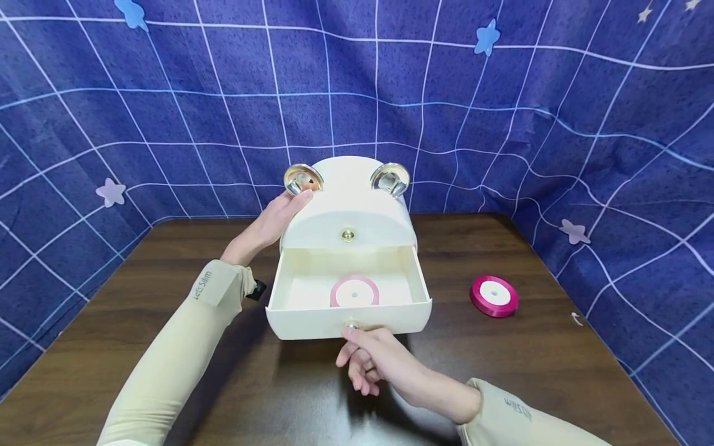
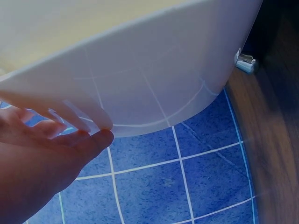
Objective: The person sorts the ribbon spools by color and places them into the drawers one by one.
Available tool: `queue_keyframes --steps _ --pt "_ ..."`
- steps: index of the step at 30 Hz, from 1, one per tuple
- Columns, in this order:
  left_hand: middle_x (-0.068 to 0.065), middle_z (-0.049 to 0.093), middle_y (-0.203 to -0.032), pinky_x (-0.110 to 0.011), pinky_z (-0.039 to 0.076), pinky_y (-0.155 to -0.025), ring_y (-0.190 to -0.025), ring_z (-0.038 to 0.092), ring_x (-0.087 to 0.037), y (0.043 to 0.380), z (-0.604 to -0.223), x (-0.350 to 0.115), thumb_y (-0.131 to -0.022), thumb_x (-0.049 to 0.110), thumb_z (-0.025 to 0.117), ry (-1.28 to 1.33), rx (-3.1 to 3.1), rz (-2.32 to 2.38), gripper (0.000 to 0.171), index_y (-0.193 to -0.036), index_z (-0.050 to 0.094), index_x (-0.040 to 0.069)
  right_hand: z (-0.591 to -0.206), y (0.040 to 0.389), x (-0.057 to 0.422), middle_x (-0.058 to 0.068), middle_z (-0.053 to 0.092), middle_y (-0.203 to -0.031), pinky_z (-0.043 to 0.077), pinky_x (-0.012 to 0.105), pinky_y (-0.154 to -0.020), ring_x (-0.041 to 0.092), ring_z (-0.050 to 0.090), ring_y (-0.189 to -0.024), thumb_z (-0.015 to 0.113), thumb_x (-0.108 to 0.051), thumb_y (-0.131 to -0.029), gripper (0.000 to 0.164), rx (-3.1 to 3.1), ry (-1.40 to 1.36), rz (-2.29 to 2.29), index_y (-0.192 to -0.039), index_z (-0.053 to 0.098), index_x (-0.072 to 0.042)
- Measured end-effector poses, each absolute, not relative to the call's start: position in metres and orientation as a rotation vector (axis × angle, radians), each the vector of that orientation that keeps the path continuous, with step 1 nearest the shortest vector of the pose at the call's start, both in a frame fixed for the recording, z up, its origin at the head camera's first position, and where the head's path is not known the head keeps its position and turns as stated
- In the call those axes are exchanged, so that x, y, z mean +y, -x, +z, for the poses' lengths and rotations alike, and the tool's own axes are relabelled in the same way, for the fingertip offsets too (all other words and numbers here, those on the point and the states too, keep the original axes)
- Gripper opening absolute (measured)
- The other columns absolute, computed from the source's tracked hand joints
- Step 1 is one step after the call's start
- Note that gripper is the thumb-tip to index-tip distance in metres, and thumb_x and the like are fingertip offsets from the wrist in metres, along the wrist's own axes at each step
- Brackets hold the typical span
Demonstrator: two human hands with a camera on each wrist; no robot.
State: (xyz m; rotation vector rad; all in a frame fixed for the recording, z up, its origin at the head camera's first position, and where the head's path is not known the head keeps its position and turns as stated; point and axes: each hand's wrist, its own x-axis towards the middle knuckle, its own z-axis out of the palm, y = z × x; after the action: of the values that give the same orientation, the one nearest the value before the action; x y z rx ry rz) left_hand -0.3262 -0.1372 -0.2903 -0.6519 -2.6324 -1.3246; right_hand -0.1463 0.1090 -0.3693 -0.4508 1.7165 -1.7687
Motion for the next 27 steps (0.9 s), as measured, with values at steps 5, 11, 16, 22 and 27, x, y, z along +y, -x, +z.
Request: queue_keyframes --steps 5,11,16,22,27 --pt "-0.008 0.058 -0.117 -0.039 0.048 -0.091 -0.101 0.060 -0.022 0.3248 -0.2891 -0.1365 -0.098 0.057 0.036 0.648 -2.630 -1.325 0.054 -0.132 0.051 0.017 -0.3648 0.1490 0.1077 -0.006 0.055 -0.054 0.040 0.020 -0.048 0.008 0.047 -0.047 0.037 -0.043 -0.101 0.044 1.636 0.381 -1.820 -0.090 0.060 -0.006" --pt "-0.009 0.056 -0.121 -0.040 0.047 -0.093 -0.104 0.058 -0.022 0.3252 -0.2888 -0.1359 -0.099 0.054 0.037 0.661 -2.622 -1.343 0.051 -0.133 0.050 0.017 -0.3629 0.1489 0.1059 -0.007 0.052 -0.052 0.039 0.021 -0.048 0.007 0.045 -0.047 0.037 -0.038 -0.101 0.042 1.653 0.391 -1.835 -0.088 0.060 -0.006" --pt "-0.009 0.059 -0.118 -0.039 0.048 -0.093 -0.102 0.060 -0.022 0.3249 -0.2887 -0.1361 -0.099 0.055 0.037 0.648 -2.628 -1.337 0.053 -0.134 0.050 0.017 -0.3638 0.1509 0.1041 -0.007 0.052 -0.051 0.038 0.020 -0.047 0.007 0.046 -0.047 0.037 -0.037 -0.101 0.041 1.681 0.400 -1.840 -0.085 0.060 -0.006" --pt "-0.010 0.058 -0.119 -0.039 0.049 -0.091 -0.101 0.061 -0.023 0.3252 -0.2892 -0.1361 -0.099 0.055 0.037 0.656 -2.628 -1.354 0.053 -0.134 0.049 0.017 -0.3655 0.1536 0.1030 -0.007 0.051 -0.050 0.039 0.020 -0.047 0.008 0.046 -0.047 0.038 -0.037 -0.101 0.042 1.710 0.401 -1.837 -0.083 0.059 -0.006" --pt "-0.009 0.060 -0.118 -0.038 0.049 -0.091 -0.101 0.061 -0.021 0.3270 -0.2902 -0.1367 -0.099 0.055 0.036 0.681 -2.616 -1.350 0.053 -0.135 0.050 0.018 -0.3664 0.1564 0.1027 -0.006 0.051 -0.050 0.038 0.020 -0.047 0.008 0.045 -0.047 0.038 -0.037 -0.101 0.041 1.722 0.402 -1.832 -0.083 0.059 -0.006"
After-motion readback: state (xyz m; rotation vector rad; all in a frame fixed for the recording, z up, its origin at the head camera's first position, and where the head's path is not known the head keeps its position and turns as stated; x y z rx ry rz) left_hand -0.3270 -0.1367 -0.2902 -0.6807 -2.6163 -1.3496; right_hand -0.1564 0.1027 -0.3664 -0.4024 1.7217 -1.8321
